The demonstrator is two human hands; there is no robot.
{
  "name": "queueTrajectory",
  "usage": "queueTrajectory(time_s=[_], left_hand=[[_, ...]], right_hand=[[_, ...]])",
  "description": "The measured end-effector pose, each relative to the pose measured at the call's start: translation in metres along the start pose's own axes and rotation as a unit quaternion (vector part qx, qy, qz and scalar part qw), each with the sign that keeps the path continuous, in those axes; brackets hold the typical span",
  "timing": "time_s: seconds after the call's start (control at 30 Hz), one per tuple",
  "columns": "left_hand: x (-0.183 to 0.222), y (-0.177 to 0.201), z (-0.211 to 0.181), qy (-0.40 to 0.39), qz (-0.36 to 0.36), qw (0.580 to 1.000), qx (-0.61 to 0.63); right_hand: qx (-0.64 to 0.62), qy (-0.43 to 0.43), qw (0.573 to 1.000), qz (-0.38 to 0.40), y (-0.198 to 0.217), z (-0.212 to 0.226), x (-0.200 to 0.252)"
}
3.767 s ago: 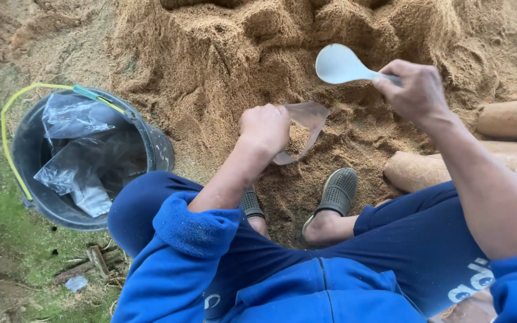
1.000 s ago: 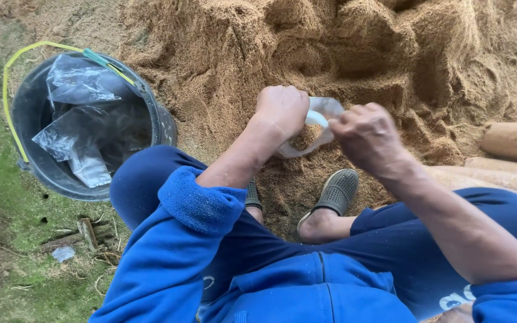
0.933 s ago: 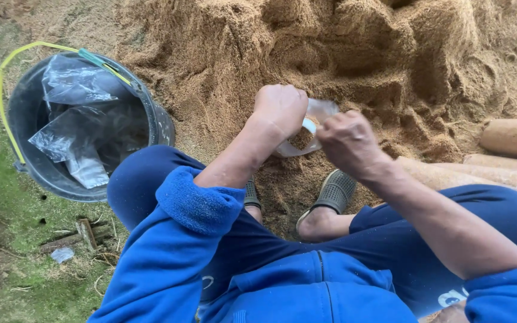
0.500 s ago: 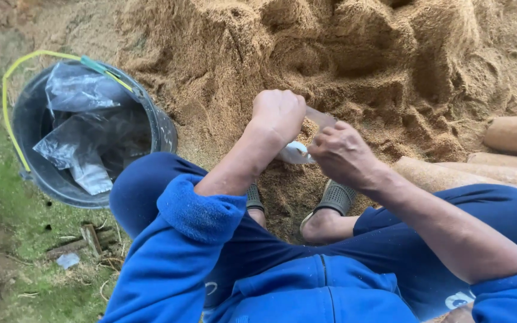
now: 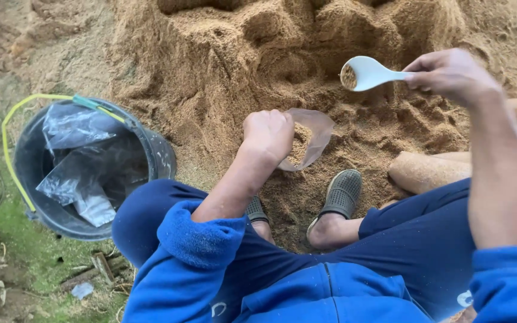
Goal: Scooping grain from a large pile into small plastic bags using a spoon.
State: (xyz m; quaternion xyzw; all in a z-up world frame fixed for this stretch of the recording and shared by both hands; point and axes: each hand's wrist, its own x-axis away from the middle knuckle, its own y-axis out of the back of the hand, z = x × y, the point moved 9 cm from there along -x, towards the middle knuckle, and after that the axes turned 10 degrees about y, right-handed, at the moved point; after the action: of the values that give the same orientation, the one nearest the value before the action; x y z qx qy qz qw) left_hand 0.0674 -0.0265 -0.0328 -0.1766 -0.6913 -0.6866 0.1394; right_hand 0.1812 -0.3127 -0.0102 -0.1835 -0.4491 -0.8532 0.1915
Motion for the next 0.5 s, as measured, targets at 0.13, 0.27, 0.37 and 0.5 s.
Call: queueTrajectory(time_s=[0.13,0.27,0.37,0.5], left_hand=[[0.003,0.007,-0.004,-0.021,0.008,1.0,0.015],[-0.014,-0.024,0.0,0.003,-0.019,0.999,0.04],[-0.014,-0.028,0.0,0.006,-0.012,0.999,0.045],[-0.015,-0.032,-0.002,0.006,0.012,0.999,0.05]], right_hand=[[0.071,-0.078,0.988,-0.11,-0.029,-0.116,-0.057],[0.13,-0.14,0.942,-0.276,-0.066,-0.296,-0.111],[0.119,-0.208,0.929,-0.281,-0.094,-0.3,-0.098],[-0.005,-0.263,0.903,-0.34,-0.143,-0.341,-0.133]])
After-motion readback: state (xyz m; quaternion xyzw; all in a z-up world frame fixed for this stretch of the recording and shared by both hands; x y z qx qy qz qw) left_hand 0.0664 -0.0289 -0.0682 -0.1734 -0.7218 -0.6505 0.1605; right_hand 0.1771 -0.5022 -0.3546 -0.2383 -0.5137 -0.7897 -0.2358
